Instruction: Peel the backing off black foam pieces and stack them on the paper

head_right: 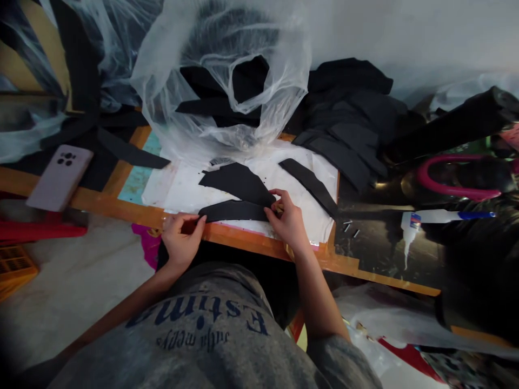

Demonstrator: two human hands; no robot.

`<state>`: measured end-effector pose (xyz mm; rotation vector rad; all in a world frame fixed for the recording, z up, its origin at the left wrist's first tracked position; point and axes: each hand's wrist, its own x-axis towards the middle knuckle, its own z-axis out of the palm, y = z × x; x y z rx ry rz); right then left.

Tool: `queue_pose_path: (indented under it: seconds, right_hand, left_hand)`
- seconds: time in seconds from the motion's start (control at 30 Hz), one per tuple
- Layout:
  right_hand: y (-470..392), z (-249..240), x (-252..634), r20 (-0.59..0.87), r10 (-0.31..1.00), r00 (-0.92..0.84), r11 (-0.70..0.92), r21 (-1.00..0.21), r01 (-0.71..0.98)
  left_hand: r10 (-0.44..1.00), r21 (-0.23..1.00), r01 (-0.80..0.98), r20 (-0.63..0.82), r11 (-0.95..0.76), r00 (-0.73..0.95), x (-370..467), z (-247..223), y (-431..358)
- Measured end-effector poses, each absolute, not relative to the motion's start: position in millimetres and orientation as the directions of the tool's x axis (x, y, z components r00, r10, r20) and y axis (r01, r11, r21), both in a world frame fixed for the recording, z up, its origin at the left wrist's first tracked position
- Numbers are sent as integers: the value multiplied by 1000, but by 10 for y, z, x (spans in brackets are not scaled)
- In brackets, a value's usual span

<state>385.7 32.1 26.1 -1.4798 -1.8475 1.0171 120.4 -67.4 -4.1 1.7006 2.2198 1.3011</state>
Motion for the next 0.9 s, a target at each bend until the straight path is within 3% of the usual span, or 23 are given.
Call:
queue_pose_path:
  seconds: [0.37,0.53,0.67,0.73,0.8,0.9]
  right_hand:
    - [305,311,3801,-48,974,-220,108,-758,644]
    - [261,308,3796,5,981,-193,160,-582,797]
    - [157,391,3825,78,993,-93,116,-372,921]
    - [75,441,3778,112,989,-94,129,-364,922]
    - [-3,455,3677,102,974,-203,227,-436,871]
    - [-66,389,3530,16,925,-380,332,-521,786]
  left_hand:
    - [849,627,772,347,107,-399,1212,-38,-661]
    - [886,610,784,293,116,-359,1179,-53,-661]
    - [857,539,802,257,257,-447,1087,-33,-665]
    - [835,494,829,316,261,-451,1073,9,-654]
    - [890,456,886,363,87,-275,1119,54,-634]
    - [947,407,868,265,-283,184,1261,83,-609]
